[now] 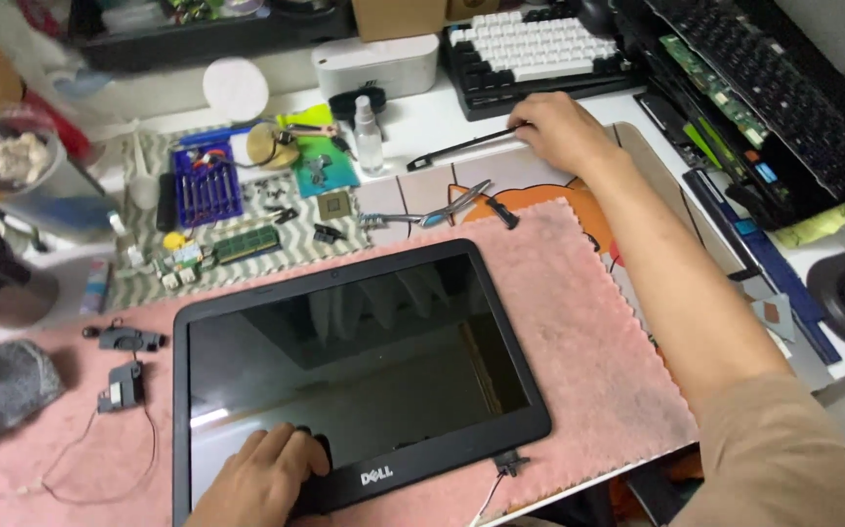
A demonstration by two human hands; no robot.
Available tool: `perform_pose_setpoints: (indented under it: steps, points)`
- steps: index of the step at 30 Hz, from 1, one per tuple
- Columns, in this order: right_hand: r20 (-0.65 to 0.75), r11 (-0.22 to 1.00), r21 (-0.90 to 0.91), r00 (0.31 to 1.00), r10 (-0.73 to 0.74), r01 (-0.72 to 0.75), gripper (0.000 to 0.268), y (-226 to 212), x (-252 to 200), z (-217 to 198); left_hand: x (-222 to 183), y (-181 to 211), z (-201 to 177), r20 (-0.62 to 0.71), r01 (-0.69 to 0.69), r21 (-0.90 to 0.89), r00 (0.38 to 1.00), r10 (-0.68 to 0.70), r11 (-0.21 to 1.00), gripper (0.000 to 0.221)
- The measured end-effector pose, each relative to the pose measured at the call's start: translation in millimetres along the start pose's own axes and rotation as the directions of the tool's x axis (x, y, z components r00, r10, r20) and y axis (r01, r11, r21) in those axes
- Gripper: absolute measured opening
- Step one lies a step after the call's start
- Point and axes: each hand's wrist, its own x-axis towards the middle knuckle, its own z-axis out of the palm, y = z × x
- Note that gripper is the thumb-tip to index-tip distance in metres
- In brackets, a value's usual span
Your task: The person is disassembling a laptop screen assembly by removing the bezel and unscrewing the LCD panel from the lid.
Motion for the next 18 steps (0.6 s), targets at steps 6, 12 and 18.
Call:
perform_pose_setpoints:
  steps: [6, 12, 18]
  points:
    - [-0.044, 0.988, -0.089, 0.991, 0.126, -0.130, 0.024, -15, -40, -11, -29, 24, -44, -0.039, -0.149, -0.234, 0.989, 0.143, 0.961, 0.049]
    - [-0.173, 0.923, 0.043, 0.913, -0.370, 0.382, 0.020, -136, -100, -34, -41, 82, -76, -0.424, -0.387, -0.642, 0.898, 0.114, 0.662, 0.069]
    - [0.094, 0.816, 0.437, 0.884, -0.459, 0.377, 0.024, -263, -186, -19, -28, 103, -64, -0.545, -0.545, -0.833, 0.838, -0.029, -0.094, 0.068]
